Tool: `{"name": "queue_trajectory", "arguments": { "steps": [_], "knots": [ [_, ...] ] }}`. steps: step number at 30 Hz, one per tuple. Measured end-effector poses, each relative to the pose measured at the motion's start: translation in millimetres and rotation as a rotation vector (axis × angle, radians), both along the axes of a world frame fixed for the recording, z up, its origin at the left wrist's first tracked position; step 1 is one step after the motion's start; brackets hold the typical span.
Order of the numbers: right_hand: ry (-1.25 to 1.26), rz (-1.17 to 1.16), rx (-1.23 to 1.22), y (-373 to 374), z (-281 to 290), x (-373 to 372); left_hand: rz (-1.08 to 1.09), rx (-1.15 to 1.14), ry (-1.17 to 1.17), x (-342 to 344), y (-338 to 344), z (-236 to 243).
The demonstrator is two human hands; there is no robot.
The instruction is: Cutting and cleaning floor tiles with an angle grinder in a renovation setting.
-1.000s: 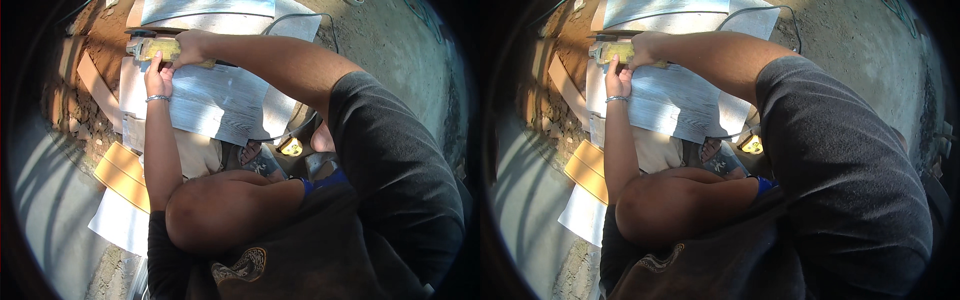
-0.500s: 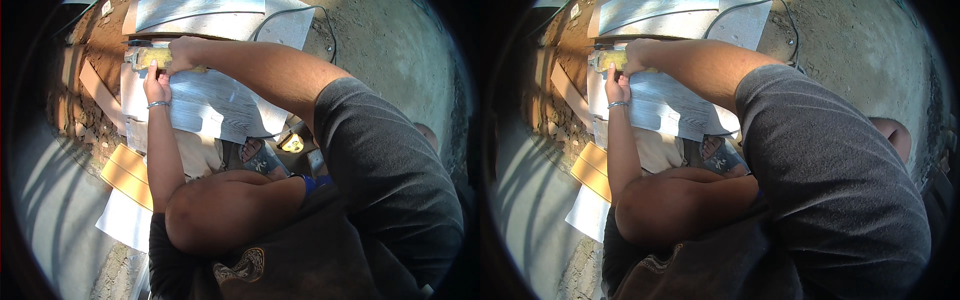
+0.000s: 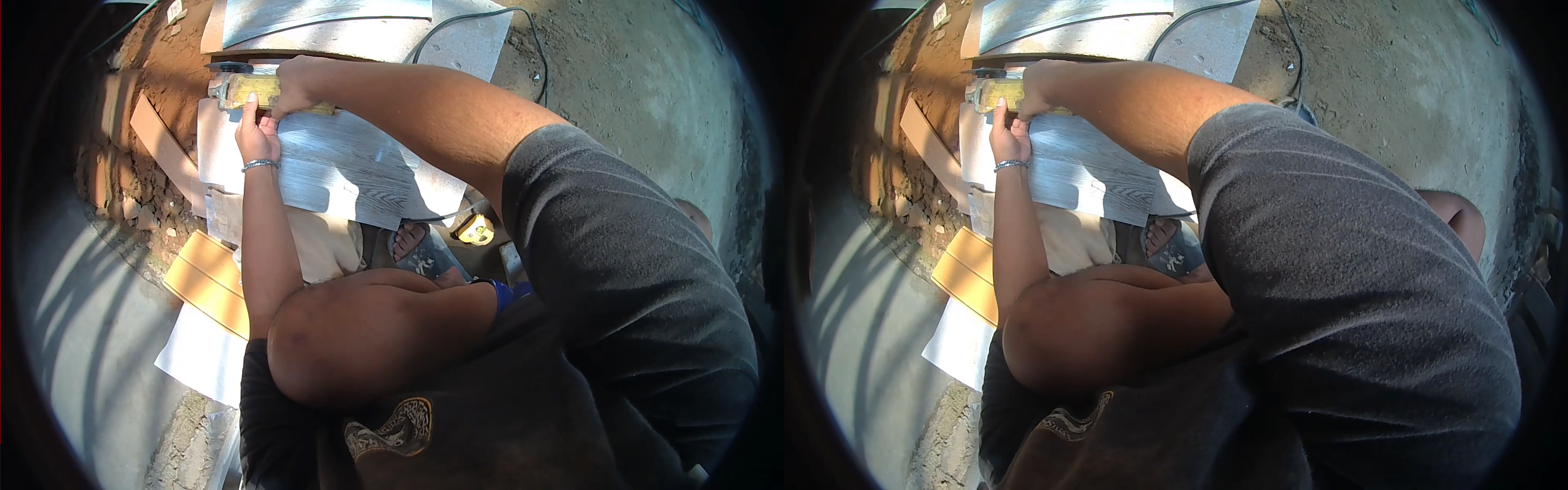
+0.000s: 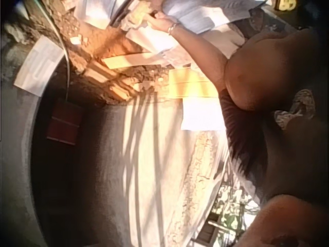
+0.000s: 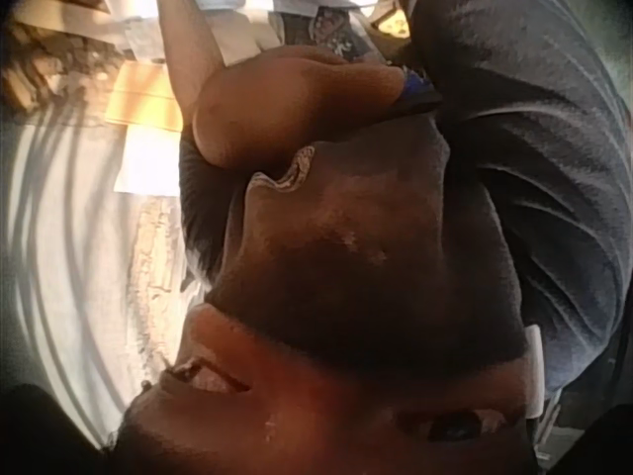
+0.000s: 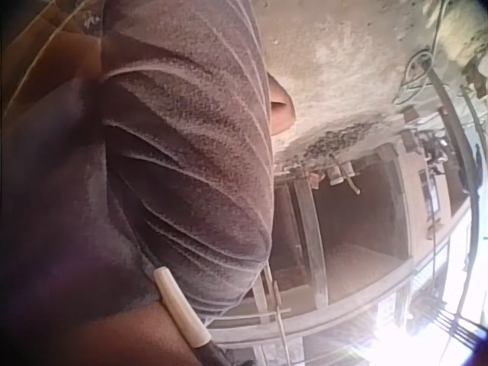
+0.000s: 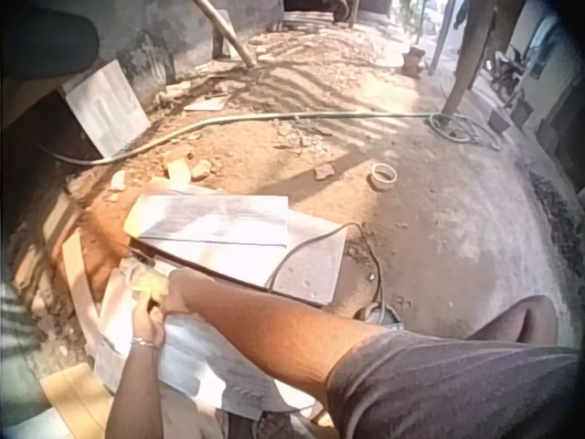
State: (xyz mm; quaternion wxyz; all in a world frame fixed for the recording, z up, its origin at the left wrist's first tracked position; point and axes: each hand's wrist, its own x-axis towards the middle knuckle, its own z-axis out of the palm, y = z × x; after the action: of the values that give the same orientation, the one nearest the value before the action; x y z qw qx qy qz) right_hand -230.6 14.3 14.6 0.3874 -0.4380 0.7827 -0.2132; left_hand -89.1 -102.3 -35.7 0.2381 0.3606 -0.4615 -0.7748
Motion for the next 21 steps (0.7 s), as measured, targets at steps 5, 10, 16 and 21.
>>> {"name": "queue_trajectory", "arguments": {
  "steps": [5, 10, 16, 21],
  "knots": [
    [-0.007, -0.003, -0.008, 4, 3, 0, -0.039, 0.047, -0.014, 1, -4, -4],
    [0.059, 0.024, -0.009, 8, 2, 1, -0.053, -0.018, -0.222, 24, 10, 7],
    [0.067, 0.002, -0.012, 12, -4, 4, -0.978, -1.22, -1.206, 79, 85, 32],
    [0.111, -0.038, -0.009, 17, -10, 10, -0.996, -1.279, -1.194, 75, 92, 39]
  ]
}}
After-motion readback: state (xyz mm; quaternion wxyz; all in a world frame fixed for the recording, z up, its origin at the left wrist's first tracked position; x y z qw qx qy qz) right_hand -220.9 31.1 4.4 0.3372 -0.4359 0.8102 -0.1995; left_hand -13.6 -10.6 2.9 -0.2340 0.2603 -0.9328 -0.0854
